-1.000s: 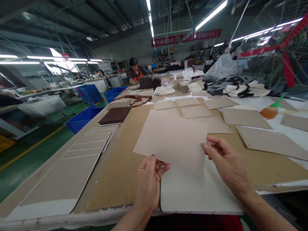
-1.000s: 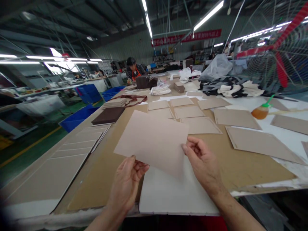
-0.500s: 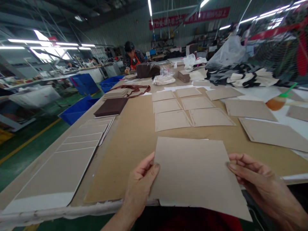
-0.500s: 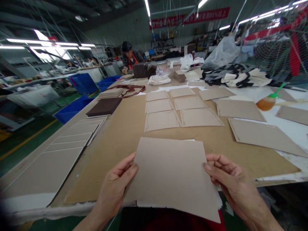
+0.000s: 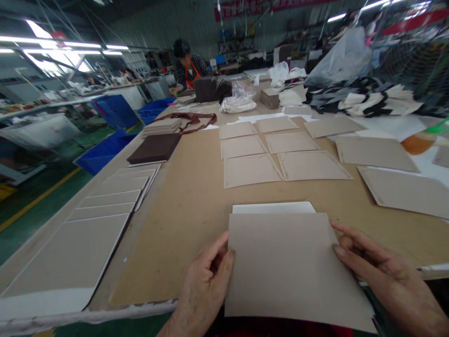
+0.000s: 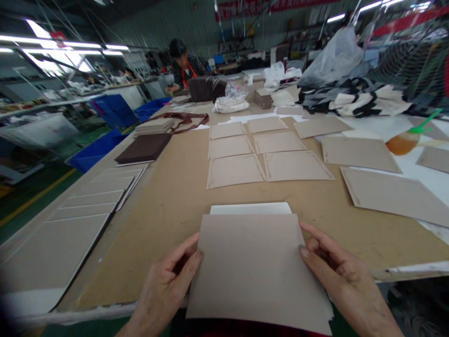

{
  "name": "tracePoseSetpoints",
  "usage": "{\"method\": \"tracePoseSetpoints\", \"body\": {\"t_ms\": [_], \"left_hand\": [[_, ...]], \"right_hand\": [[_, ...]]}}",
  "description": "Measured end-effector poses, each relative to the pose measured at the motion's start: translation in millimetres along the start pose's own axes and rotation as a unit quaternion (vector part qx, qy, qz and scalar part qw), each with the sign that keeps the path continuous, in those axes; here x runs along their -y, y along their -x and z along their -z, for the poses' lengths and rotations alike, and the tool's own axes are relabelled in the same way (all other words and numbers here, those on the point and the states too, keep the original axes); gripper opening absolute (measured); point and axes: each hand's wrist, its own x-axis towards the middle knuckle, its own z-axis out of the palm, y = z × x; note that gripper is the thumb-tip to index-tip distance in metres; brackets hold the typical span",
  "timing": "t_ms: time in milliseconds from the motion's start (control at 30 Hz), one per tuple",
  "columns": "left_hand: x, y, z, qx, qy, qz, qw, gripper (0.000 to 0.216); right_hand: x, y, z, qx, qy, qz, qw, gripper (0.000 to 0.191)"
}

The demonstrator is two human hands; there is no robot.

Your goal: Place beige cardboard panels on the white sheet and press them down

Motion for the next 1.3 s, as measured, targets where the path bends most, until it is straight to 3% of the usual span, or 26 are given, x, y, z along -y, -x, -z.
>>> {"method": "tracePoseSetpoints", "body": {"t_ms": [100, 233, 433, 933, 1300], "left_hand": [[-0.6, -9.8, -0.8, -0.011, -0.005, -0.018, 1.0, 0.032], [-2.8, -24.3, -6.6, 0.0, 0.022, 0.009, 1.0, 0.031], [-2.2, -39.2, -18.8, -0.033, 0.034, 0.036, 0.998, 0.036], [-0.9, -48.9, -21.5, -0.05, 0.053, 0.037, 0.997, 0.03], [4.6, -48.1, -18.9, -0.045, -0.006, 0.011, 0.999, 0.032]], "right_hand": [[0.9, -7.6, -0.8, -0.005, 0.028, -0.005, 1.0, 0.069], [-2.0, -22.5, -3.1, -0.022, 0.078, 0.013, 0.997, 0.062], [-8.8, -40.0, -1.6, -0.028, 0.152, 0.041, 0.987, 0.059], [-13.5, -46.4, -8.2, -0.034, 0.154, 0.071, 0.985, 0.049], [-5.0, -47.3, -15.1, -0.041, 0.134, 0.105, 0.985, 0.038]]}}
